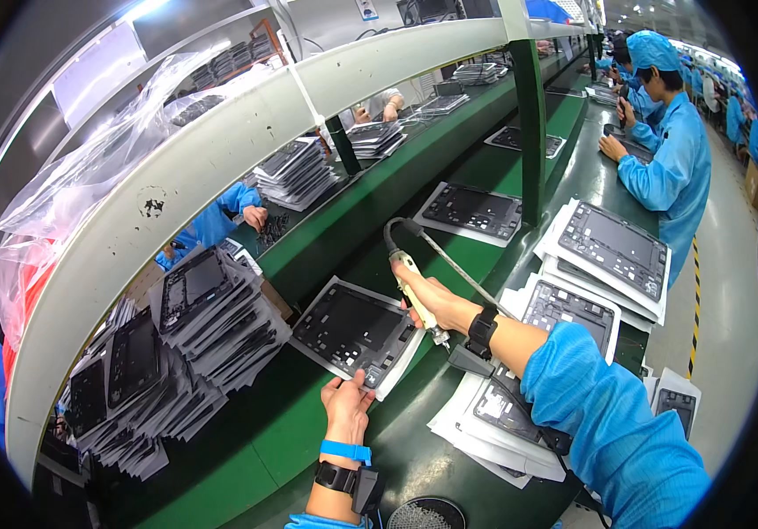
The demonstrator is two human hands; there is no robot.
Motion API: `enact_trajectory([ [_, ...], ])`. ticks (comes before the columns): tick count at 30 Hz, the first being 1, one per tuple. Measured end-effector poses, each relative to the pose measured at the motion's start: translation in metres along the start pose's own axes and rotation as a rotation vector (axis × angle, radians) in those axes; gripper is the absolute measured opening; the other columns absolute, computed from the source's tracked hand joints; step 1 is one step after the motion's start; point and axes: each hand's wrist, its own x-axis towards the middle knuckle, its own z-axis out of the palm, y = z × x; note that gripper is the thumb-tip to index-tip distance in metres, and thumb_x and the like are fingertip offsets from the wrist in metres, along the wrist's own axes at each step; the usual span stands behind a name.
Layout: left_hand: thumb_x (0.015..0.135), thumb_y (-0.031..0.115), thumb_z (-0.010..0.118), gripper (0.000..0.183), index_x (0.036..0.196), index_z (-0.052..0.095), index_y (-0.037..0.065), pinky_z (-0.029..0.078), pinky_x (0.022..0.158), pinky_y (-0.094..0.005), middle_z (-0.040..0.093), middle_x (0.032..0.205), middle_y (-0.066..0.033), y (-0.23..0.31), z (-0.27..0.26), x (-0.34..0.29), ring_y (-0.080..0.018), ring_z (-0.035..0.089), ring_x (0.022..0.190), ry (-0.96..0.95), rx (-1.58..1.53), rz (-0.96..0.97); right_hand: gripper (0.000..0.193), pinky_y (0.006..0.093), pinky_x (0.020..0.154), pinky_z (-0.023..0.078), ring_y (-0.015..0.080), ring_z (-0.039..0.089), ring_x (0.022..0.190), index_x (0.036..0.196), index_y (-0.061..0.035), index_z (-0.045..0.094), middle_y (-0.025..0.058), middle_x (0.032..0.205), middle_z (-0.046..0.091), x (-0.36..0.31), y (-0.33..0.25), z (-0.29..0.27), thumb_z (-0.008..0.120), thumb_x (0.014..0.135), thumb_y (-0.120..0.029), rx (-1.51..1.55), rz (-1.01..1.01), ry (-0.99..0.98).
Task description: Using an electric screwdriver to fasten components into electronic frames on a factory assembly line.
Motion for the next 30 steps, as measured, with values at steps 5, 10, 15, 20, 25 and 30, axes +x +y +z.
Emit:
enact_trajectory([
  [5, 0.093, 0.004, 0.063, 0.019, 0.111, 0.064, 0.0, 0.055, 0.072, -0.0329, 0.07, 0.096, -0.0084, -0.003, -0.04, 0.001, -0.0208, 0.067, 0.081, -0.218, 0.036, -0.053, 0.069, 0.0275, 0.038, 0.045, 0.0131, 0.054, 0.042, 0.073, -0.0037, 0.053, 0.0037, 0.054, 0.05, -0.027, -0.015, 0.006, 0.054, 0.087, -0.071, -0.035, -0.07, -0.001],
  [10, 0.096, 0.002, 0.056, 0.023, 0.117, 0.06, -0.007, 0.057, 0.088, -0.0393, 0.07, 0.109, -0.0141, 0.004, -0.123, -0.063, -0.025, 0.069, 0.097, -0.403, 0.014, -0.058, 0.068, 0.0299, 0.044, 0.05, 0.0158, 0.051, 0.035, 0.078, -0.0029, 0.056, 0.0056, 0.046, 0.049, -0.077, -0.046, 0.001, 0.049, 0.092, -0.069, 0.049, -0.125, -0.004],
  [15, 0.089, 0.0, 0.064, 0.034, 0.123, 0.061, -0.003, 0.057, 0.077, -0.0297, 0.071, 0.103, -0.0108, -0.013, -0.248, -0.183, -0.0197, 0.069, 0.087, -0.27, 0.006, 0.001, 0.074, 0.0279, 0.039, 0.045, 0.0136, 0.047, 0.034, 0.08, -0.0021, 0.056, 0.004, 0.045, 0.046, -0.151, -0.078, 0.018, 0.046, 0.089, -0.075, 0.111, -0.233, -0.052],
  [20, 0.086, -0.003, 0.067, 0.035, 0.12, 0.061, -0.002, 0.05, 0.062, -0.0218, 0.07, 0.093, -0.0053, -0.066, -0.34, -0.298, -0.0105, 0.063, 0.073, -0.173, -0.019, -0.072, 0.086, 0.0288, 0.039, 0.044, 0.0147, 0.045, 0.032, 0.086, -0.0005, 0.054, 0.0043, 0.042, 0.043, -0.265, -0.07, 0.02, 0.031, 0.087, -0.084, 0.124, -0.344, -0.149],
  [25, 0.092, 0.003, 0.063, 0.035, 0.126, 0.057, -0.002, 0.053, 0.072, -0.028, 0.07, 0.103, -0.0105, -0.145, -0.388, -0.377, -0.0147, 0.066, 0.087, -0.165, -0.085, -0.183, 0.094, 0.0307, 0.032, 0.038, 0.0157, 0.04, 0.029, 0.089, 0.0008, 0.047, 0.0049, 0.043, 0.042, -0.353, 0.002, 0.04, 0.023, 0.082, -0.089, 0.244, -0.478, -0.232],
  [30, 0.096, 0.012, 0.063, 0.03, 0.123, 0.06, -0.002, 0.053, 0.076, -0.029, 0.071, 0.105, -0.0104, -0.186, -0.387, -0.405, -0.0154, 0.067, 0.09, -0.194, 0.049, -0.253, 0.104, 0.0248, 0.045, 0.046, 0.0122, 0.052, 0.041, 0.097, 0.0062, 0.052, 0.0046, 0.05, 0.054, -0.405, 0.077, 0.054, 0.045, 0.068, -0.094, -0.011, -0.502, -0.156],
])
